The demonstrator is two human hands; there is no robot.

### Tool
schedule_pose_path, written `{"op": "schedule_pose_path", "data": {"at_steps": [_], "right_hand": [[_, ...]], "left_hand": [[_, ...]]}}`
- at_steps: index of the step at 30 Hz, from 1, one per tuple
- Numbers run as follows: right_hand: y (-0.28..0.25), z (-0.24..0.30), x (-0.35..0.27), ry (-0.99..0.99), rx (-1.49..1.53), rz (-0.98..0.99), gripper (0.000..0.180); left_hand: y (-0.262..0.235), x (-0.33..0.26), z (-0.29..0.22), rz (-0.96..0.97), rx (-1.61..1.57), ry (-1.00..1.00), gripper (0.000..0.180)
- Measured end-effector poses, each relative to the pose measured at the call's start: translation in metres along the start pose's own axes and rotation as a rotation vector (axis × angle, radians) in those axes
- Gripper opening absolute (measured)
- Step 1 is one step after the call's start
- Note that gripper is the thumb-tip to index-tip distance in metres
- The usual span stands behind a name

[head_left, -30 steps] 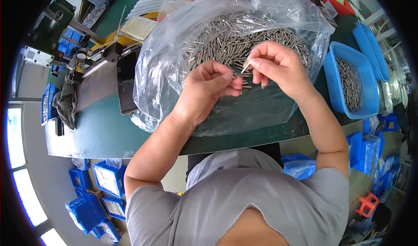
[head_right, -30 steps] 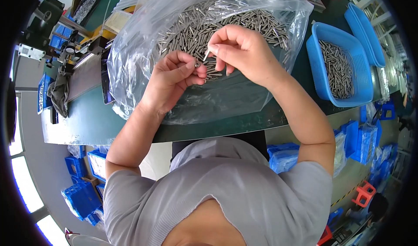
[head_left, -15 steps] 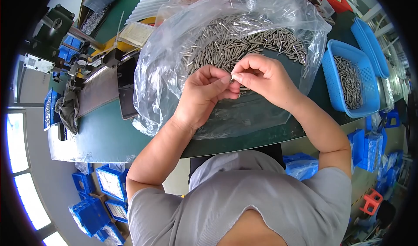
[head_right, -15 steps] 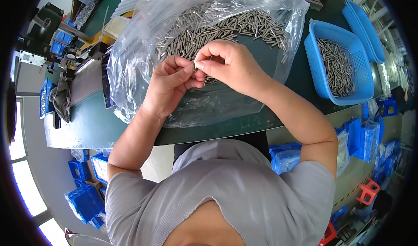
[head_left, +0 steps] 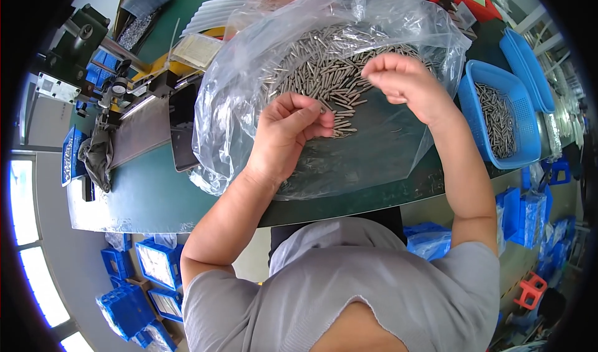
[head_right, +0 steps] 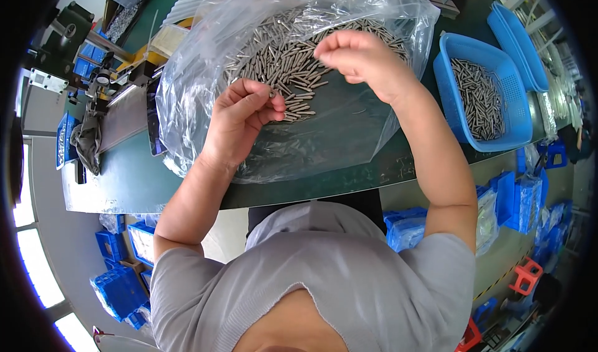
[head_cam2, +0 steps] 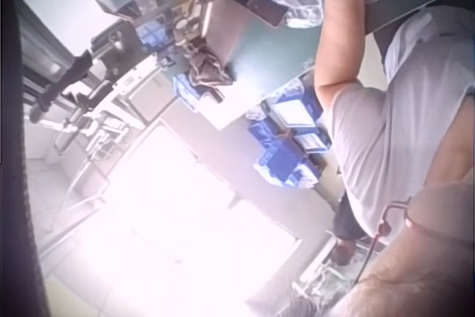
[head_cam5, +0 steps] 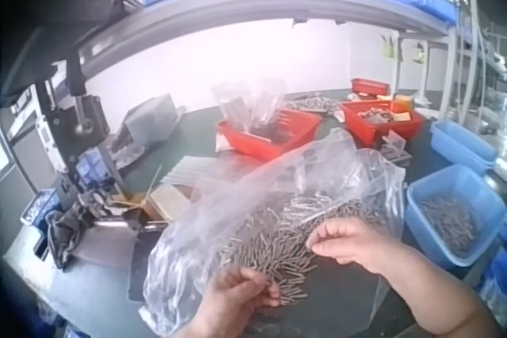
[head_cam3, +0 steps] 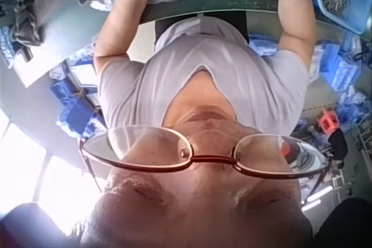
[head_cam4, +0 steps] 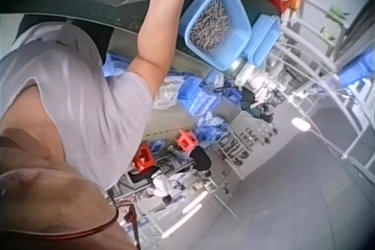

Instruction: Sorting small metal pins from a large bag into a plastic storage container.

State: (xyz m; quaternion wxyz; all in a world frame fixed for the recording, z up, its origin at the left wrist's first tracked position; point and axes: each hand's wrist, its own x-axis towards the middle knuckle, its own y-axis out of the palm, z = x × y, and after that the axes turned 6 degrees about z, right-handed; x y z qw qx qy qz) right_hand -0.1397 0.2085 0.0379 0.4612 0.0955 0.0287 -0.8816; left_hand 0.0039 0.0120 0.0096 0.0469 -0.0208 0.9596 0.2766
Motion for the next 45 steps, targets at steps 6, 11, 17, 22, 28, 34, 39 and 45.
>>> {"op": "schedule_pose_path", "data": {"at_steps": [6, 11, 17, 22, 28, 34, 39, 45], "right_hand": [[0.021, -0.023, 0.001, -0.419, -1.142, -0.072, 0.012], [0.034, -0.022, -0.001, -0.412, -1.301, -0.087, 0.013], [0.033, -0.019, -0.003, -0.300, -1.449, -0.035, 0.012], [0.034, -0.008, -0.004, -0.288, -0.724, -0.044, 0.008], [0.045, -0.003, -0.007, -0.233, -0.096, 0.098, 0.009], [0.047, -0.011, -0.005, -0.287, -0.174, 0.081, 0.008], [0.053, -0.017, -0.002, -0.234, -0.159, 0.068, 0.007], [0.051, -0.013, -0.002, -0.178, -0.041, -0.045, 0.015]], "left_hand": [[0.001, 0.000, -0.002, -0.006, -0.025, -0.007, 0.008], [0.001, -0.001, -0.003, -0.009, -0.025, -0.014, 0.009], [0.000, 0.000, -0.001, 0.009, 0.000, -0.029, 0.008], [0.002, 0.000, 0.001, 0.060, -0.031, -0.067, 0.008], [0.000, -0.002, 0.003, 0.116, -0.020, -0.073, 0.009], [0.002, -0.001, 0.003, 0.101, -0.027, -0.081, 0.009], [0.001, 0.000, 0.004, 0.089, -0.021, -0.090, 0.009], [0.002, -0.002, 0.002, 0.076, -0.051, -0.052, 0.008]]}}
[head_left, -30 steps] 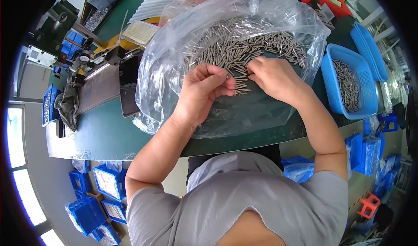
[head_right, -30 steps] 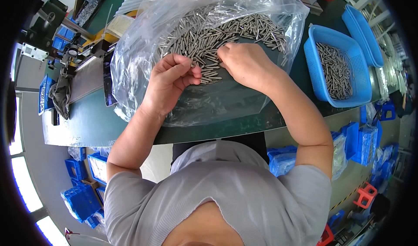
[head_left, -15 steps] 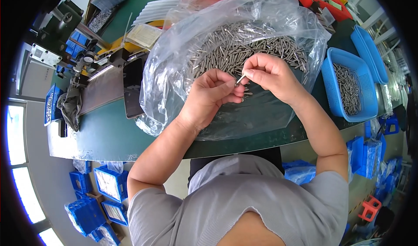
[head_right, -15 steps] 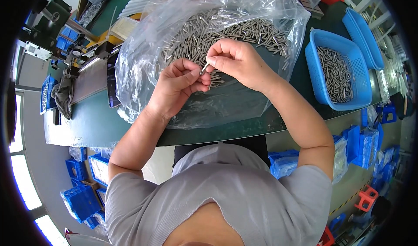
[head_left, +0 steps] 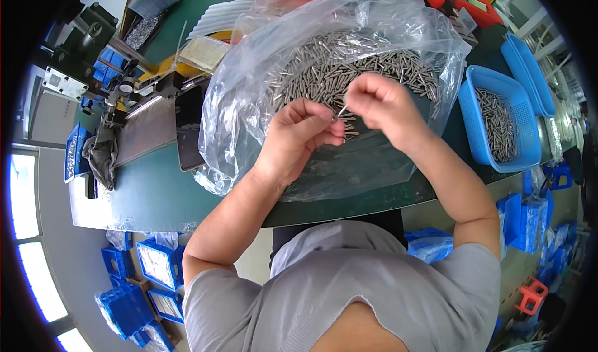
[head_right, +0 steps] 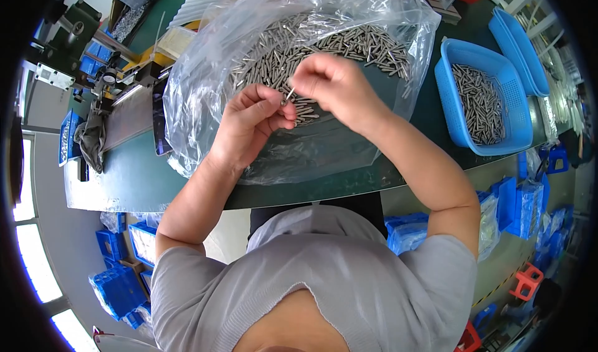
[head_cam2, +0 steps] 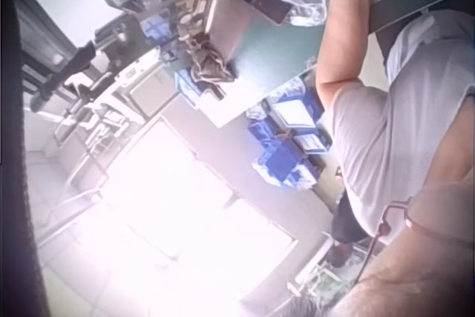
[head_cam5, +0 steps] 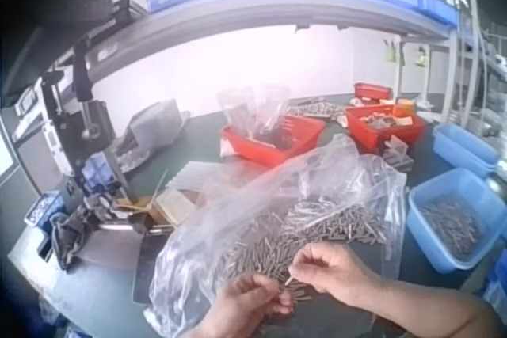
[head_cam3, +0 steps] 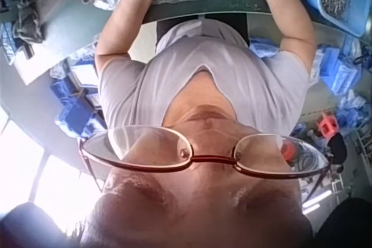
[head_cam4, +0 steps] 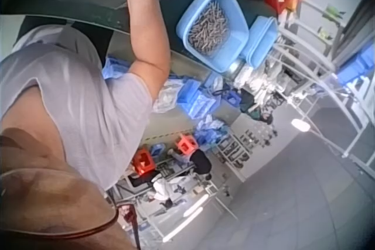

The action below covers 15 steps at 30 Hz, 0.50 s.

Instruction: Sorting small metal pins from a large bag into a plastic storage container.

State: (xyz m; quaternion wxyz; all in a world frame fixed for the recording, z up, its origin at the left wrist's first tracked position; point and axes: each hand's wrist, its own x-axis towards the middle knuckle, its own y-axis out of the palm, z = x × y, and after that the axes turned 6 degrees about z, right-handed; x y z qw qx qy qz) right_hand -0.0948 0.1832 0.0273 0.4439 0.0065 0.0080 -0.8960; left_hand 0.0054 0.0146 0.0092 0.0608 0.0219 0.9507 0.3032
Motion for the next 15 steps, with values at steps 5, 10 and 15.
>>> {"op": "schedule_pose_path", "data": {"at_steps": [5, 10, 15], "right_hand": [[-0.030, 0.006, 0.009, 0.082, 0.649, -0.237, 0.013], [-0.045, -0.001, 0.012, 0.184, -0.403, 0.007, 0.010], [-0.041, -0.008, 0.013, 0.064, -0.884, 0.055, 0.015]], "left_hand": [[-0.002, 0.003, -0.001, -0.068, 0.025, 0.050, 0.009], [-0.003, 0.001, -0.003, -0.097, 0.021, 0.047, 0.009], [-0.004, 0.001, -0.002, -0.096, 0.033, 0.035, 0.009]]}}
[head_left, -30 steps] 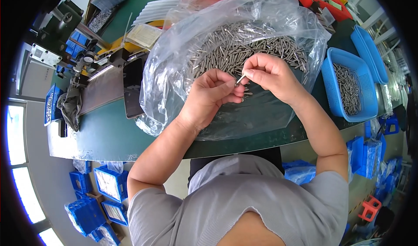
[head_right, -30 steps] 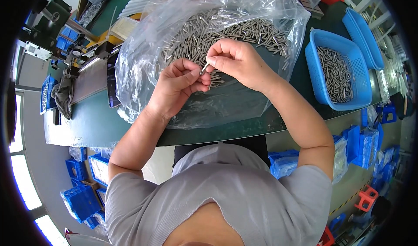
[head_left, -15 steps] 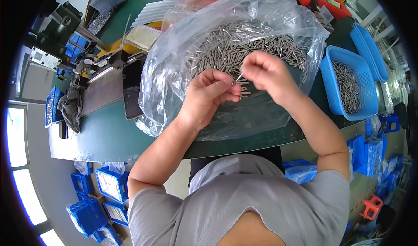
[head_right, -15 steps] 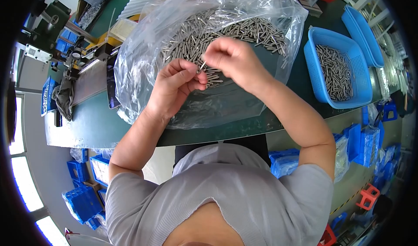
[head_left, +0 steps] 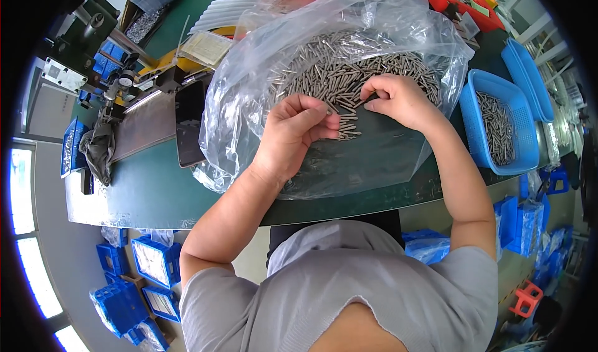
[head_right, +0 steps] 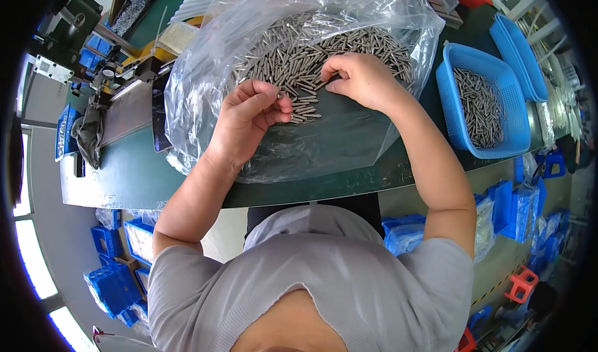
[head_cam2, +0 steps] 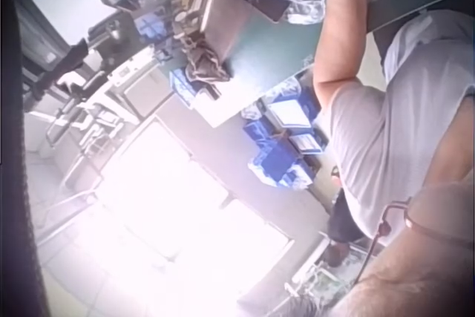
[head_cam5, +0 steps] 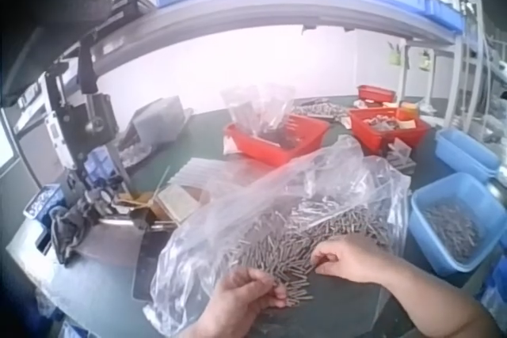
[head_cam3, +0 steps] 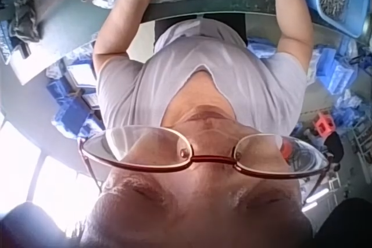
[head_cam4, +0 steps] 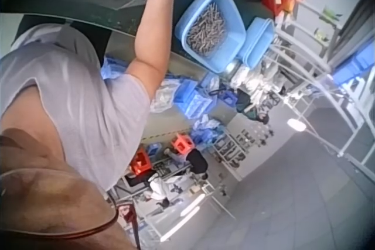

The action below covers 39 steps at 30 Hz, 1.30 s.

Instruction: Sorting small metal pins from a large bag into a plastic storage container.

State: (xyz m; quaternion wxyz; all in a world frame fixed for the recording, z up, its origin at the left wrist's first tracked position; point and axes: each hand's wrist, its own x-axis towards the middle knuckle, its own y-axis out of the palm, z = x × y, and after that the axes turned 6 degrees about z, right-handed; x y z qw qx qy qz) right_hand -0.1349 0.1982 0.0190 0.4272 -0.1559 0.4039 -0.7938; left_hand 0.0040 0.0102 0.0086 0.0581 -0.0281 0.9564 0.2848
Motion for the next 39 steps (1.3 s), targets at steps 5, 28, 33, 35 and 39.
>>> {"op": "schedule_pose_path", "data": {"at_steps": [5, 28, 33, 35, 39], "right_hand": [[0.009, -0.009, 0.000, -0.169, -0.121, -0.084, 0.012], [0.012, 0.031, -0.014, -0.377, 0.299, -0.189, 0.014], [0.009, 0.038, -0.017, -0.395, 0.252, -0.214, 0.014], [0.009, 0.038, -0.018, -0.399, 0.215, -0.190, 0.009], [0.010, 0.039, -0.019, -0.394, 0.211, -0.197, 0.010]], "left_hand": [[0.000, 0.001, 0.000, 0.013, 0.002, -0.009, 0.008], [0.005, -0.002, 0.002, 0.136, 0.058, -0.071, 0.009], [0.004, -0.003, 0.002, 0.126, 0.046, -0.066, 0.009], [0.005, -0.003, 0.002, 0.123, 0.051, -0.064, 0.009], [0.005, -0.003, 0.002, 0.120, 0.059, -0.053, 0.008]]}}
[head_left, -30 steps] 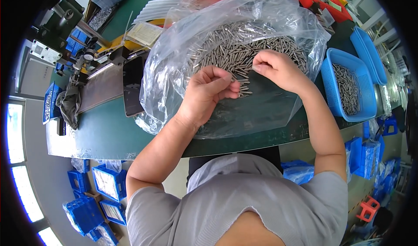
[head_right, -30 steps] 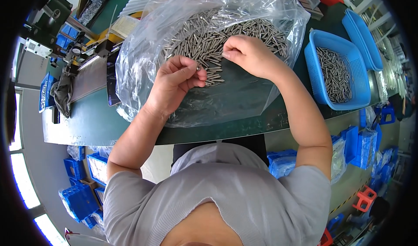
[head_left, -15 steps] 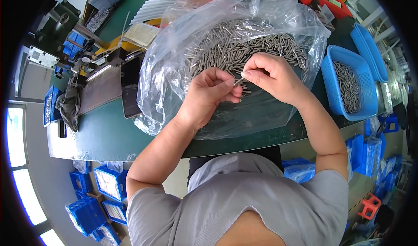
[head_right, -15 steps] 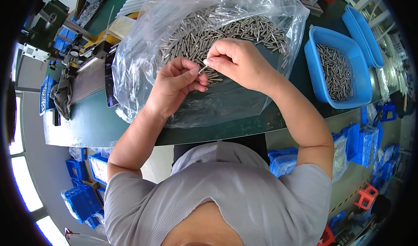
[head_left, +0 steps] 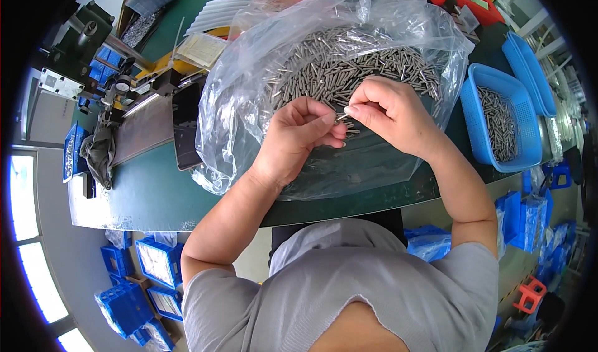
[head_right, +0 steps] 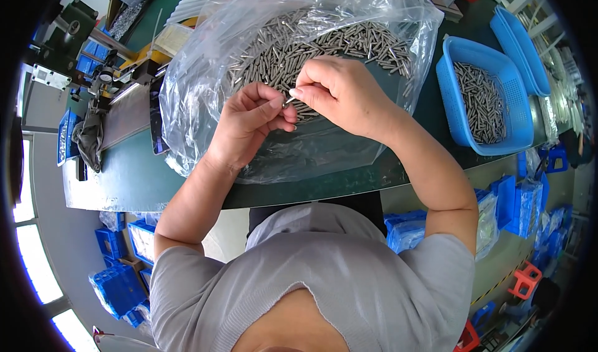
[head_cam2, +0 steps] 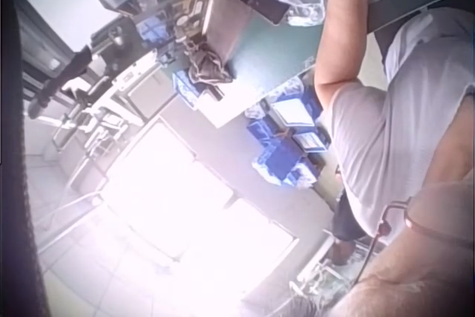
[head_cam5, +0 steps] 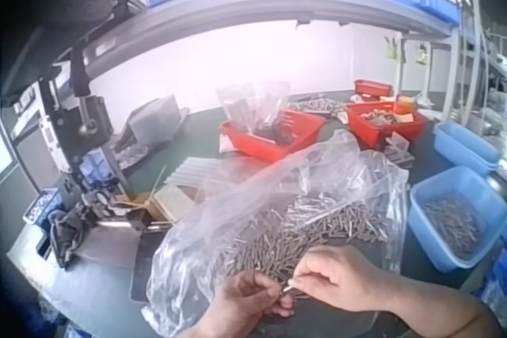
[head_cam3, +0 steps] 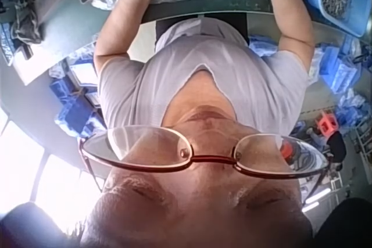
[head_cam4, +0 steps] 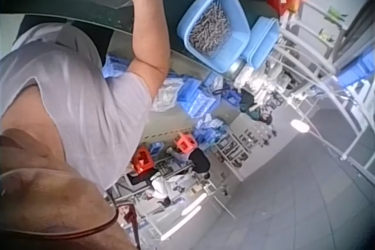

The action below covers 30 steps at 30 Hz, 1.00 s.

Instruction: Sorting small metal pins from a large bag into a plastic storage container.

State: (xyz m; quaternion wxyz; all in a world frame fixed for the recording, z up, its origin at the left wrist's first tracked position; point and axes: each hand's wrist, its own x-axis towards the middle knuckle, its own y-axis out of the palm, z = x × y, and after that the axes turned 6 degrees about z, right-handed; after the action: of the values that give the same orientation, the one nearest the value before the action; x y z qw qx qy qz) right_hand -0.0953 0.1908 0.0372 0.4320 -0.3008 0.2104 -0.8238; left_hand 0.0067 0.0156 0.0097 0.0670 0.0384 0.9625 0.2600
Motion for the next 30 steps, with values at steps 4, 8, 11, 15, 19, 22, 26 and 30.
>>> {"op": "schedule_pose_path", "data": {"at_steps": [4, 8, 11, 15, 19, 22, 26, 30], "right_hand": [[0.002, 0.001, -0.001, -0.011, 0.013, 0.022, 0.010], [0.011, 0.000, 0.000, 0.086, 0.165, 0.065, 0.011], [0.014, 0.000, 0.000, 0.234, 0.387, 0.069, 0.011], [0.025, -0.006, -0.001, 0.192, 0.546, -0.003, 0.014], [-0.005, -0.017, 0.004, 0.398, 0.884, -0.115, 0.018], [-0.014, -0.023, 0.008, 0.493, 1.014, -0.240, 0.013], [-0.008, -0.032, 0.004, 0.400, 0.357, 0.133, 0.009], [-0.001, -0.026, 0.003, 0.251, -0.048, 0.254, 0.015]], "left_hand": [[0.001, 0.000, 0.001, 0.007, 0.000, 0.012, 0.008], [-0.001, 0.000, 0.001, 0.034, 0.012, 0.007, 0.009], [0.000, 0.001, 0.001, 0.027, -0.039, 0.009, 0.009], [0.000, 0.003, 0.001, 0.026, -0.061, 0.015, 0.009], [-0.002, 0.002, -0.003, -0.085, -0.049, 0.039, 0.008], [-0.004, 0.002, -0.004, -0.149, -0.026, 0.083, 0.009], [-0.004, 0.002, -0.005, -0.161, -0.042, 0.079, 0.009], [-0.006, 0.002, -0.005, -0.151, -0.067, 0.081, 0.010]]}}
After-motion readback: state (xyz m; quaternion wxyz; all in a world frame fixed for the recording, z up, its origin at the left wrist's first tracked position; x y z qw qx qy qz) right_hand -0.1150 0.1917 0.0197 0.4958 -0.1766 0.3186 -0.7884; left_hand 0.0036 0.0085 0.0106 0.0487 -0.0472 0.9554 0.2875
